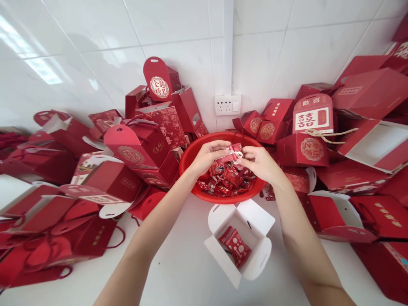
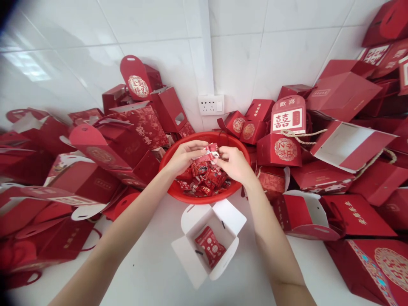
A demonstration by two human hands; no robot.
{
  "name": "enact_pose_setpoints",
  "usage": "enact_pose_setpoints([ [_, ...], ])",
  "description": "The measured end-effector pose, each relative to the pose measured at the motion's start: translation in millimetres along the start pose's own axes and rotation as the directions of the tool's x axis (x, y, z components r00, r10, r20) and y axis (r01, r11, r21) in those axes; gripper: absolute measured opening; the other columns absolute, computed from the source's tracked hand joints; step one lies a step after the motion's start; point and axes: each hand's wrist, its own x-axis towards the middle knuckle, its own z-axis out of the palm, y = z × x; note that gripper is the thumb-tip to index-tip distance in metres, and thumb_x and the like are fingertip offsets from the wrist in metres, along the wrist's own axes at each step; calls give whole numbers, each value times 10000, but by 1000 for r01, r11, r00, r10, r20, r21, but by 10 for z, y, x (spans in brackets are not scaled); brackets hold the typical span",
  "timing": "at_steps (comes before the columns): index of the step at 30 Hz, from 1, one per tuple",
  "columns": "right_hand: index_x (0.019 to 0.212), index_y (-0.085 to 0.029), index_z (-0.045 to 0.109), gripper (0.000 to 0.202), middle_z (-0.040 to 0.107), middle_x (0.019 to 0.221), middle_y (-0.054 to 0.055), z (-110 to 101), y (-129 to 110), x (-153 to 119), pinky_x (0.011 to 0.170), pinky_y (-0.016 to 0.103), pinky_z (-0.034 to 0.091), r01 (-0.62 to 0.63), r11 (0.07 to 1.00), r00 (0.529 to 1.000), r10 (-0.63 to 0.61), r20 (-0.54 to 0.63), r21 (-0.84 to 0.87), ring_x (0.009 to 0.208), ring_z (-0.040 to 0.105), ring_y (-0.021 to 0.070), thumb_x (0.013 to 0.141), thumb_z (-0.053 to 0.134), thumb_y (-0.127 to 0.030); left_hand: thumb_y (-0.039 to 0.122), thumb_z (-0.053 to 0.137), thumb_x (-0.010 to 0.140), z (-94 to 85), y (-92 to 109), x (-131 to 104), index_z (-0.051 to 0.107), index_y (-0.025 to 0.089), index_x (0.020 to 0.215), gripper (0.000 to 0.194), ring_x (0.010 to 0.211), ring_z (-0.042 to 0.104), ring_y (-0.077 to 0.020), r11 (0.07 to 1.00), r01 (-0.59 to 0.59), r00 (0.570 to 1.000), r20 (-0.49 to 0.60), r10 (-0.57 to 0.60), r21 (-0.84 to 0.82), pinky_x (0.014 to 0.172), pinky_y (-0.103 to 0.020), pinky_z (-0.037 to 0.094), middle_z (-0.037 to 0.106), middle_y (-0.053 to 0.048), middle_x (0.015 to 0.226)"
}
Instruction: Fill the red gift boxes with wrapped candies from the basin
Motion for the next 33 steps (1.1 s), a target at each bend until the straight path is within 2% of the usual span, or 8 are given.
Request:
enact_pose_setpoints([
  [5, 836, -197, 684, 99, 770, 747, 36, -97, -84, -86, 708, 372, 606, -48, 999, 999, 48, 7, 23, 707, 745, 246, 772, 720, -264, 363, 899, 628, -16, 0, -52, 774, 156, 1004, 448, 1024, 707, -246, 996, 0, 1000, 29, -3, 94, 990, -403, 529, 775, -94, 1086],
  [15, 935, -160, 764, 217, 806, 955, 84, -300, -141, -149, 898, 418, 578, 9, 1000, 997, -10, -76, -9, 923, 750, 272, 777, 752, -309, 389, 804, 719, -128, -48, -83, 777, 141, 967, 351, 1096, 675, -268, 928, -89, 995, 73, 67, 361, 1005, -390, 488, 765, -109, 1111],
  [21, 989, -173, 787, 262, 806, 976, 75, -381, -248, -271, 883, 397, 590, 33, 999, 999, -32, -30, 9, 923, 751, 261, 784, 794, -337, 286, 675, 810, -247, -51, -116, 780, 145, 999, 258, 1030, 684, -271, 616, -150, 989, 107, 105, 773, 986, -387, 495, 777, -92, 1064],
  [24, 1032, -188, 787, 274, 803, 1001, 66, -402, -321, -326, 898, 398, 596, 56, 998, 998, -56, -16, 0, 950, 750, 260, 801, 787, -335, 270, 634, 845, -212, -18, -123, 774, 171, 1020, 246, 1050, 682, -265, 501, -186, 982, 173, 72, 845, 1007, -376, 486, 772, -78, 1098],
  [26, 1044, -203, 785, 279, 802, 1004, 59, -415, -355, -352, 909, 397, 599, 61, 998, 998, -61, 2, 7, 961, 749, 254, 799, 795, -336, 262, 615, 864, -132, -10, -112, 765, 182, 1062, 261, 1047, 688, -250, 500, -260, 954, 301, -1, 826, 1003, -356, 490, 763, -75, 1127],
  [29, 1009, -223, 780, 283, 802, 983, 45, -431, -382, -384, 901, 389, 609, 47, 998, 998, -49, 29, 45, 953, 752, 246, 763, 832, -352, 201, 661, 808, 42, -72, -83, 748, 190, 1127, 330, 1080, 677, -251, 467, -411, 845, 520, -128, 783, 998, -336, 487, 725, -90, 1200],
  [31, 989, -227, 775, 305, 800, 971, 41, -438, -392, -404, 883, 387, 620, 38, 997, 999, -41, 36, 65, 950, 754, 251, 734, 854, -375, 145, 699, 734, 148, -159, -66, 746, 202, 1121, 394, 1082, 673, -271, 384, -444, 798, 552, -241, 809, 958, -340, 501, 704, -103, 1215],
  [33, 994, -228, 773, 324, 798, 970, 40, -443, -401, -422, 875, 386, 625, 34, 997, 999, -36, 30, 64, 954, 754, 256, 726, 861, -386, 96, 687, 692, 212, -250, -50, 752, 200, 1063, 390, 1044, 678, -295, 275, -420, 801, 495, -337, 865, 897, -353, 513, 709, -122, 1170],
])
